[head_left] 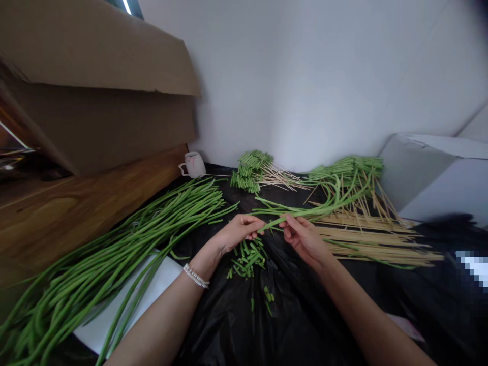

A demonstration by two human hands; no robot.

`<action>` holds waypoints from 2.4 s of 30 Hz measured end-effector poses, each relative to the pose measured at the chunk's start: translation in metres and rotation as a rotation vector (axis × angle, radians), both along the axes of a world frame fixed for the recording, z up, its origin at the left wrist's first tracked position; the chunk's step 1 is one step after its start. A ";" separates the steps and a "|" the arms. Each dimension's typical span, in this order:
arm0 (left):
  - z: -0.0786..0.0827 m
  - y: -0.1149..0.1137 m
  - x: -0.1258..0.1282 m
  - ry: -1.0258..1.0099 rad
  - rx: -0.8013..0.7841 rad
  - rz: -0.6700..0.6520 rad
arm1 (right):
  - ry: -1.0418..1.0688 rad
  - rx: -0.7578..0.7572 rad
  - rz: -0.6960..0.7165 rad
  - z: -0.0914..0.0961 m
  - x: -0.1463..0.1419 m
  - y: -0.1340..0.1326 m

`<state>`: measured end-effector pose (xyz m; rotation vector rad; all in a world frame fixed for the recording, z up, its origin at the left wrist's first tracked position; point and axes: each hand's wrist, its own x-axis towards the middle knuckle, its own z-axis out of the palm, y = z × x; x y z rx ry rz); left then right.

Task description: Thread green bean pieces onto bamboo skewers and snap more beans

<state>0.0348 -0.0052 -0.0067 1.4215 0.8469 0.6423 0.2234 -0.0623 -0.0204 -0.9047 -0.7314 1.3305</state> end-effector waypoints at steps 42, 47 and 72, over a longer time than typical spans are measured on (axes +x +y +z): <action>0.003 0.013 -0.004 -0.392 0.018 0.485 | -0.417 0.105 -0.077 0.005 -0.011 -0.007; 0.002 -0.009 0.012 -0.192 0.114 0.166 | -0.508 0.093 -0.003 0.008 -0.011 -0.007; 0.011 -0.020 0.008 0.017 -0.029 -0.270 | -0.428 0.150 -0.020 0.010 -0.003 -0.006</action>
